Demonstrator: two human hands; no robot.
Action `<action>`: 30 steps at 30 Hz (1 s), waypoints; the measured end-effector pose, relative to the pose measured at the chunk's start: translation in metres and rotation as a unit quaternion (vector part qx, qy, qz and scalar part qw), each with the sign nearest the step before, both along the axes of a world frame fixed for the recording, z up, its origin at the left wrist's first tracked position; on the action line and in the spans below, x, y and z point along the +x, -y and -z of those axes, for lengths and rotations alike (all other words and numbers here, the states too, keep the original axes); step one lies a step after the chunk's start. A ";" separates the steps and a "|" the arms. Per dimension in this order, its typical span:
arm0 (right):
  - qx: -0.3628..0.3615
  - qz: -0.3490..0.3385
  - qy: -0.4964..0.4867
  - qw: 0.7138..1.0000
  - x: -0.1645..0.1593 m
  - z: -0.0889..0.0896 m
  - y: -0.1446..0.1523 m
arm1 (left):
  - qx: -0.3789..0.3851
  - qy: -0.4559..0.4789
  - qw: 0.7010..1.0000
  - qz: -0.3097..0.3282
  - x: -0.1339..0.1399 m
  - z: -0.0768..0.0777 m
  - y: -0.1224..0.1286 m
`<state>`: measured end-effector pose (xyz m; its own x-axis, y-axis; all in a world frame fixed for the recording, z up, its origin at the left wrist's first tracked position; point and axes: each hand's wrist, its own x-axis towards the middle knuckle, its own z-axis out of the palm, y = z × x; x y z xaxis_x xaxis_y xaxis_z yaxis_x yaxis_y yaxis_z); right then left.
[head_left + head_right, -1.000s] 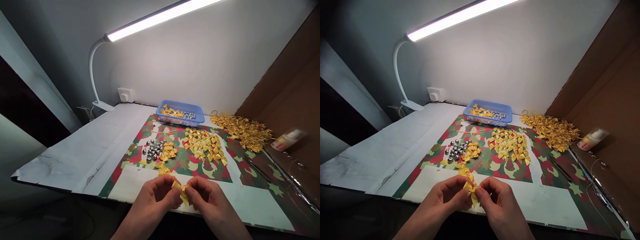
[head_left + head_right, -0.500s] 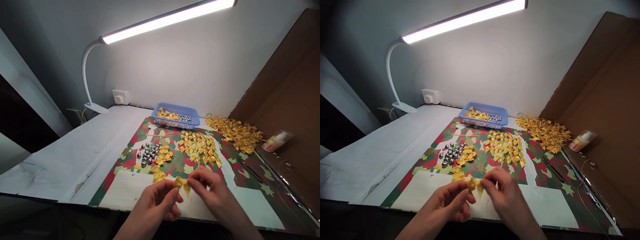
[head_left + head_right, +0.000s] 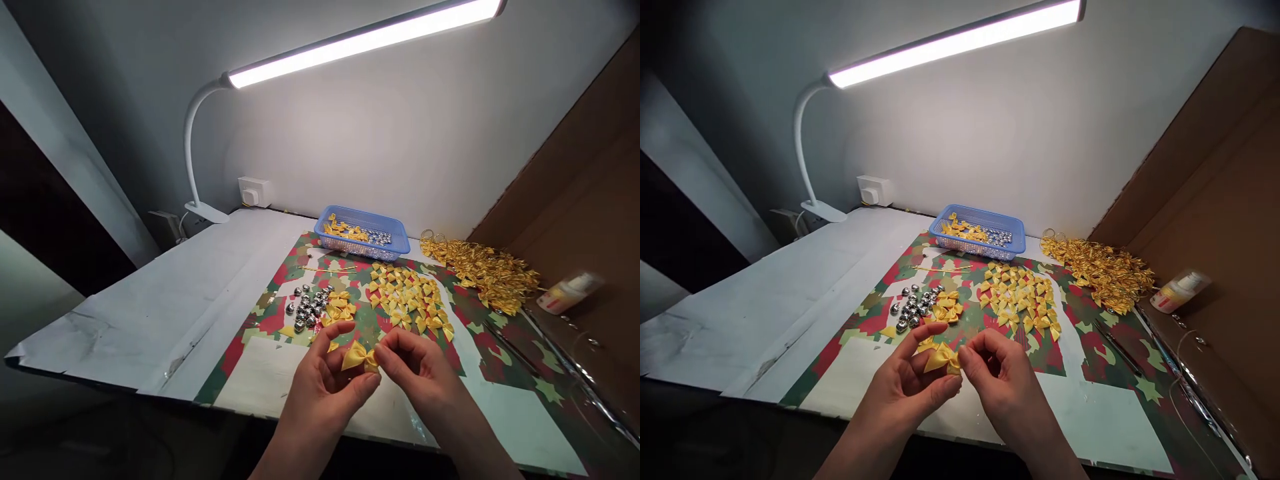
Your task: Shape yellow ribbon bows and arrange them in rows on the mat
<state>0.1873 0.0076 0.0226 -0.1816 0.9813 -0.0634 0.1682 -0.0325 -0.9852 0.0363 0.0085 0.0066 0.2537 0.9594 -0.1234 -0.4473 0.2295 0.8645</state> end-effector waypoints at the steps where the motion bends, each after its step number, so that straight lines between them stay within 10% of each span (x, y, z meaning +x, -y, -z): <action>1: -0.008 -0.008 -0.013 1.000 0.000 0.001 -0.001 | -0.001 -0.003 1.000 -0.002 -0.001 0.000 0.000; 16: 0.059 0.076 0.324 0.941 0.046 0.019 -0.089 | -0.007 -0.111 0.994 -0.004 -0.015 0.007 0.014; 21: 0.145 0.127 0.413 0.890 0.045 0.020 -0.080 | -0.015 -0.110 0.994 -0.015 -0.019 0.007 0.015; 30: 0.253 0.023 0.474 0.843 0.019 0.039 -0.044 | -0.016 -0.108 0.994 -0.032 -0.015 0.003 0.022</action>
